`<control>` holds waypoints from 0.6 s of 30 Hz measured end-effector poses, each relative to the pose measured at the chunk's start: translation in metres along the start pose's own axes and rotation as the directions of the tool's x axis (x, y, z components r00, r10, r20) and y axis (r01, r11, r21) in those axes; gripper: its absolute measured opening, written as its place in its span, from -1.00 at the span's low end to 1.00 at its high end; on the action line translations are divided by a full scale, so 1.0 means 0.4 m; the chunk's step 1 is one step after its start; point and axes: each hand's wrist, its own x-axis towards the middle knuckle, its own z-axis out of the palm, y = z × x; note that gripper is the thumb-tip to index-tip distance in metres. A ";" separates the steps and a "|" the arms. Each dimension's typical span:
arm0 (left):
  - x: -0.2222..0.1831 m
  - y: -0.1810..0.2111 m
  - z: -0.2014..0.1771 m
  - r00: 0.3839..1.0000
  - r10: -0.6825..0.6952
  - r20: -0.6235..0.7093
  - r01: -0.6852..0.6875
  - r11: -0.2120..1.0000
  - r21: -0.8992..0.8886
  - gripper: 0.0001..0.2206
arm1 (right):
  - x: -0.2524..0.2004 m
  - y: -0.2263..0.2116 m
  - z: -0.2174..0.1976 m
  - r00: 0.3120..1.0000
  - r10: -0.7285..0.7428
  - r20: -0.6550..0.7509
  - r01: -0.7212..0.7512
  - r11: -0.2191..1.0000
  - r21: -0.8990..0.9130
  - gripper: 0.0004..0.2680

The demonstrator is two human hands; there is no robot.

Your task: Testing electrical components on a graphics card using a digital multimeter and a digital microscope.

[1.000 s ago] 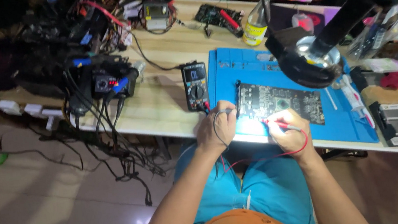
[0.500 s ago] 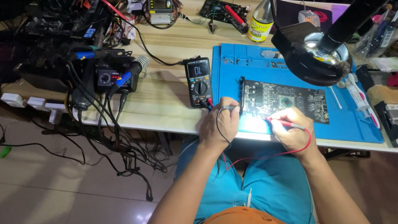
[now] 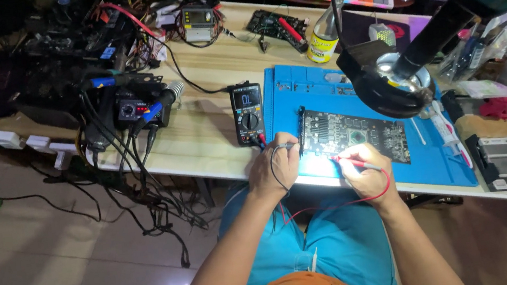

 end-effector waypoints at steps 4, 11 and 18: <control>0.001 -0.008 0.013 1.000 -0.003 -0.003 0.003 1.000 0.016 -0.77 | -0.001 -0.001 0.006 1.000 0.025 -0.009 -0.025 1.000 0.011 -0.90; 0.004 -0.013 0.017 1.000 -0.005 0.015 0.005 1.000 -0.018 -0.78 | 0.003 0.010 0.003 1.000 -0.001 -0.001 0.001 1.000 0.028 -0.89; -0.001 -0.004 0.003 1.000 -0.010 0.018 0.011 1.000 -0.024 -0.78 | 0.011 0.030 0.002 0.994 -0.110 -0.019 0.110 0.994 0.001 -0.90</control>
